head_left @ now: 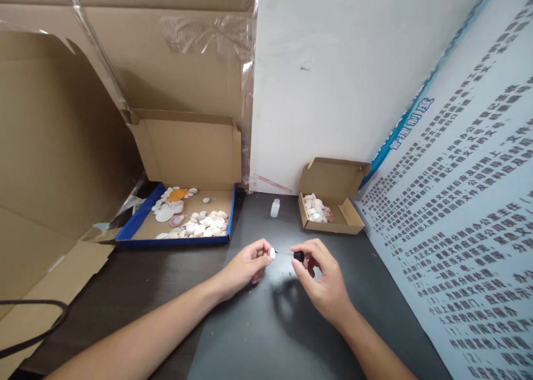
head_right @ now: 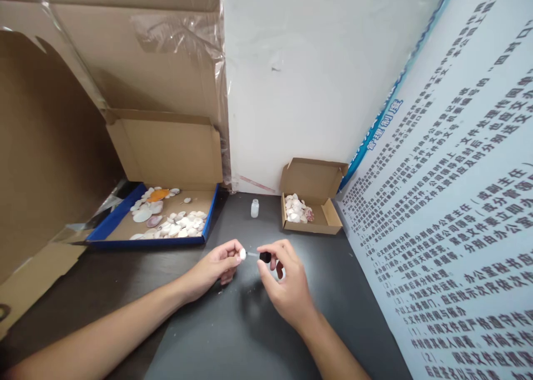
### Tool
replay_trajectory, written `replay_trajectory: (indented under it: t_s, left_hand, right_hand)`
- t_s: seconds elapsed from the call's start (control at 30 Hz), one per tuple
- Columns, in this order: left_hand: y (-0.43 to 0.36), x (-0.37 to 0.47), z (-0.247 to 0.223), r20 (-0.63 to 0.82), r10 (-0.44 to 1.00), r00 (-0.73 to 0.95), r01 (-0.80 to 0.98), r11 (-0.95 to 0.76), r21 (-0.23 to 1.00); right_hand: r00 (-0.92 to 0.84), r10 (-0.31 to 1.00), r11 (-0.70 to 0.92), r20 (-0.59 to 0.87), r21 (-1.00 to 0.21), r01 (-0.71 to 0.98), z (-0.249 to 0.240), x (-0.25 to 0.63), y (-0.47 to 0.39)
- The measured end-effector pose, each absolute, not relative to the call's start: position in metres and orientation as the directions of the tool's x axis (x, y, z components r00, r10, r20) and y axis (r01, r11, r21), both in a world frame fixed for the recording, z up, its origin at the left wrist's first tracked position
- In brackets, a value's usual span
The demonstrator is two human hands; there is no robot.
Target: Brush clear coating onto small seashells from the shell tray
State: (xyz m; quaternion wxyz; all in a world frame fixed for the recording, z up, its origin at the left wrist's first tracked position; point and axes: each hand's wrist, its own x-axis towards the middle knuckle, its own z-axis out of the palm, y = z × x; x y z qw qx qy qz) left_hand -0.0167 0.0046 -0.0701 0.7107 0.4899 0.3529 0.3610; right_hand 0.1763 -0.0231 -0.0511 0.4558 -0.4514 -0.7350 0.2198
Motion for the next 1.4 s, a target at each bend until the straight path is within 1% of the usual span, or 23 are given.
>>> replay_trajectory:
  t_s: [0.07,0.17,0.23,0.3,0.43,0.53,0.67,0.8,0.97,1.07,1.2,1.33,1.4]
  left_hand:
    - [0.0045,-0.0167,-0.0706,-0.143,0.858,0.494,-0.17,0.257,0.951]
    - [0.0046,-0.0168,-0.0721,-0.132,0.856,0.499,-0.174,0.248,0.953]
    - [0.005,-0.0168,-0.0734,-0.128,0.859,0.496,-0.175,0.244,0.954]
    - [0.0054,-0.0167,-0.0743,-0.129,0.86,0.493,-0.177,0.244,0.954]
    - [0.0059,-0.0165,-0.0745,-0.132,0.858,0.497,-0.184,0.253,0.95]
    - [0.0056,-0.0161,-0.0735,-0.144,0.862,0.486,-0.188,0.264,0.946]
    - [0.0046,-0.016,-0.0713,-0.156,0.863,0.481,-0.184,0.273,0.944]
    - [0.004,-0.016,-0.0699,-0.17,0.862,0.478,-0.182,0.286,0.941]
    - [0.0047,-0.0164,-0.0709,-0.159,0.86,0.485,-0.182,0.278,0.943]
    - [0.005,-0.0166,-0.0716,-0.166,0.859,0.485,-0.185,0.286,0.94]
    - [0.0046,-0.0164,-0.0708,-0.165,0.859,0.485,-0.183,0.285,0.941]
    - [0.0043,-0.0159,-0.07,-0.162,0.856,0.49,-0.184,0.283,0.941]
    - [0.0045,-0.0159,-0.0702,-0.16,0.859,0.486,-0.179,0.277,0.944]
  right_hand:
    - [-0.172,0.853,0.515,0.493,-0.741,0.432,-0.0506,0.1754,-0.0247]
    - [-0.177,0.824,0.552,0.538,-0.693,0.463,-0.0495,0.1734,-0.0276]
    - [-0.17,0.818,0.562,0.549,-0.702,0.437,-0.0489,0.1725,-0.0285]
    - [-0.154,0.829,0.549,0.538,-0.731,0.406,-0.0488,0.1723,-0.0276]
    - [-0.11,0.862,0.488,0.496,-0.75,0.446,-0.0499,0.1737,-0.0235]
    - [-0.119,0.884,0.459,0.452,-0.793,0.401,-0.0506,0.1747,-0.0225]
    - [-0.122,0.891,0.443,0.436,-0.784,0.434,-0.0514,0.1751,-0.0221]
    - [-0.129,0.914,0.404,0.384,-0.847,0.345,-0.0519,0.1751,-0.0206]
    - [-0.122,0.901,0.428,0.417,-0.802,0.418,-0.0505,0.1734,-0.0221]
    - [-0.139,0.903,0.428,0.406,-0.826,0.367,-0.0496,0.1733,-0.0229]
    - [-0.112,0.902,0.422,0.417,-0.796,0.433,-0.0494,0.1749,-0.0213]
    - [-0.135,0.918,0.395,0.372,-0.842,0.366,-0.05,0.1767,-0.0198]
    - [-0.147,0.916,0.401,0.374,-0.831,0.386,-0.0513,0.1762,-0.0202]
